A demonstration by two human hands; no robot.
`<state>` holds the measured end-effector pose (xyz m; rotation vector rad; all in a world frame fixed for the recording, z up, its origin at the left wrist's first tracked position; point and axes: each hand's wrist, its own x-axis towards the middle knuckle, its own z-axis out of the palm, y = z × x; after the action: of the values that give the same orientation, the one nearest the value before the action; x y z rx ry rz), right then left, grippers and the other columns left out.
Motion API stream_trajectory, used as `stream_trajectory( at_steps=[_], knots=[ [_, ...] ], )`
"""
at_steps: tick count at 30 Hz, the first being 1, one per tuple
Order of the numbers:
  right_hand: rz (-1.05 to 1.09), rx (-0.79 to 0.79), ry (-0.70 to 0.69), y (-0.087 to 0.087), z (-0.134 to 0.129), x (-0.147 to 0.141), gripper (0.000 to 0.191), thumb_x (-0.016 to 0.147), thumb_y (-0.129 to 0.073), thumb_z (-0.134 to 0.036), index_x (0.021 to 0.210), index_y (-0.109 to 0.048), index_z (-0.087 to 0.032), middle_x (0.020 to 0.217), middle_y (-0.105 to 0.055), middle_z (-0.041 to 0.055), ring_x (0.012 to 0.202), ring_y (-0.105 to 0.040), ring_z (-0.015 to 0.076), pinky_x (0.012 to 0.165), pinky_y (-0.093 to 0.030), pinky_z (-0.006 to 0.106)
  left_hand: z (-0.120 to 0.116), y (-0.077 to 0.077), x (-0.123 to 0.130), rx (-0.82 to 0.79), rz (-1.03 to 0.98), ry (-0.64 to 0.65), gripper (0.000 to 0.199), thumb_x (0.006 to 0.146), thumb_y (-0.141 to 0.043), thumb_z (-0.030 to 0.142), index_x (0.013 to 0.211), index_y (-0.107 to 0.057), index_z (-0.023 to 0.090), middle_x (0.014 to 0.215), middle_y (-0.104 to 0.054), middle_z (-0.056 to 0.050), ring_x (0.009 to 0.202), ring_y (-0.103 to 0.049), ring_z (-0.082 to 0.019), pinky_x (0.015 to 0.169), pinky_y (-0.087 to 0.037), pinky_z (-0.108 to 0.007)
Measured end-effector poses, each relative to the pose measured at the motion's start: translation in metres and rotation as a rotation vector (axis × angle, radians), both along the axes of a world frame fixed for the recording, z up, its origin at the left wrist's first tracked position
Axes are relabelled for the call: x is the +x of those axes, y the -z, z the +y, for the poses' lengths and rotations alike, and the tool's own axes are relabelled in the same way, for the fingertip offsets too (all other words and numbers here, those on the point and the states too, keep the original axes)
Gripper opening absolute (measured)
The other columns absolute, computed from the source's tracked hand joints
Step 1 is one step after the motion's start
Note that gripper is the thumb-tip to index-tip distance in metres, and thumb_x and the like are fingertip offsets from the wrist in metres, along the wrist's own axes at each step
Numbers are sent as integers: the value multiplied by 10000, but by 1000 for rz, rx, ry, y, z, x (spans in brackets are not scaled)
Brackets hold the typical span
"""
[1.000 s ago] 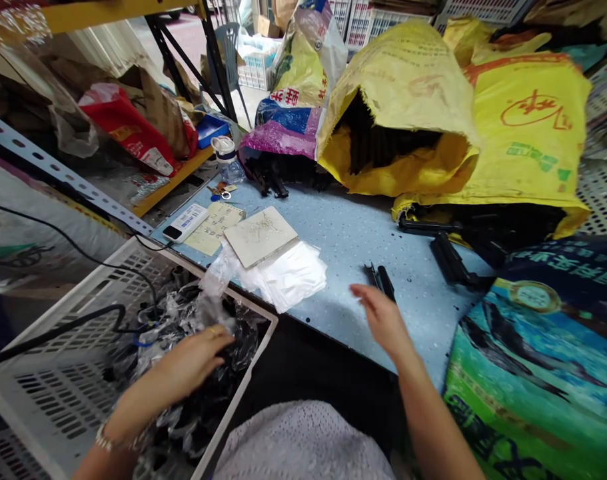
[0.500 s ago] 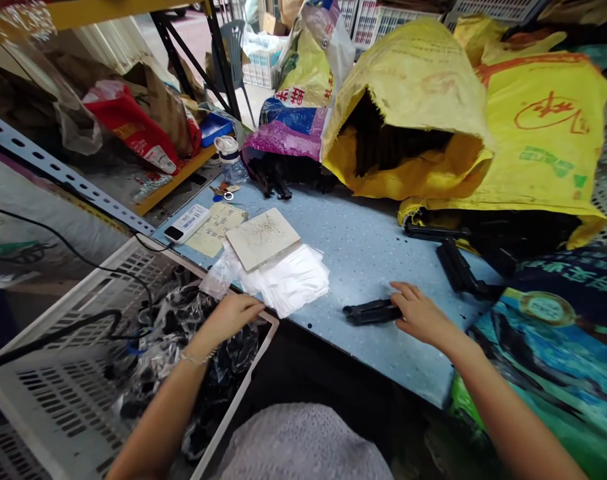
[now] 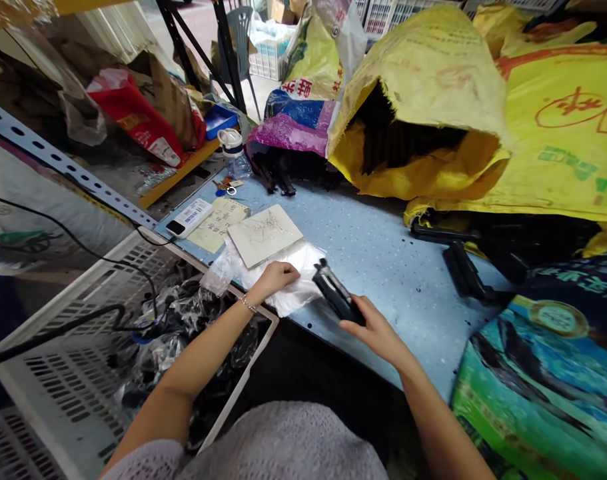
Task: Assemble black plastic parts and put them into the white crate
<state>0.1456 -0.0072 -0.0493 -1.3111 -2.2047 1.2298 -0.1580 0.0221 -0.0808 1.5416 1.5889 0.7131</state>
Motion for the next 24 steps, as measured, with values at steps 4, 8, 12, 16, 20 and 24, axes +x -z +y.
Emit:
stream_trajectory(
  at_steps=[4, 8, 12, 16, 20, 24],
  knots=[
    [-50, -77, -83, -2, 3, -29, 454, 846, -618, -508, 1203, -602, -229, 1027, -613, 75, 939, -590, 258, 842, -469, 395, -9, -2, -1, 167, 107, 2, 216, 855, -498, 86, 953, -687, 127, 1000, -707, -104, 916, -655, -201, 838, -506, -344],
    [113, -315, 82, 14, 6, -45, 544, 777, -707, -484, 1247, -588, -238, 1068, -610, 83, 902, -591, 249, 769, -486, 369, -34, -8, 10, 496, 443, 173, 514, 846, -347, -51, 1290, -555, 103, 1357, -557, -198, 1190, -569, -280, 995, -446, -501],
    [630, -794, 300, 24, -6, -68, 612, 777, -727, -430, 1333, -499, -312, 1108, -591, 46, 862, -595, 190, 648, -500, 293, -64, -23, 35, 620, 366, 384, 670, 881, -340, -30, 1513, -251, 174, 1469, -451, -178, 1233, -539, -268, 952, -504, -471],
    [954, -963, 343, 18, -34, -88, 524, 770, -761, -296, 1255, -572, -352, 1204, -560, 6, 899, -583, 131, 741, -525, 266, -79, -29, 36, 570, 139, 443, 692, 902, -355, 7, 1534, -202, 245, 1503, -416, -126, 1325, -464, -230, 1047, -472, -439],
    [1125, -952, 402, 13, -57, -92, 466, 744, -785, -225, 1178, -629, -297, 1089, -585, 14, 760, -537, 84, 604, -477, 187, -83, -16, 19, 566, 32, 304, 680, 899, -325, -1, 1524, -250, 256, 1523, -386, -106, 1401, -381, -221, 1143, -386, -450],
    [1060, -955, 284, 13, -61, -90, 389, 801, -723, -344, 1163, -620, -244, 1000, -585, 47, 706, -521, 111, 542, -460, 225, -96, -15, 22, 659, 3, 275, 694, 888, -350, -8, 1521, -259, 261, 1499, -420, -107, 1372, -424, -218, 1128, -411, -439]
  ],
)
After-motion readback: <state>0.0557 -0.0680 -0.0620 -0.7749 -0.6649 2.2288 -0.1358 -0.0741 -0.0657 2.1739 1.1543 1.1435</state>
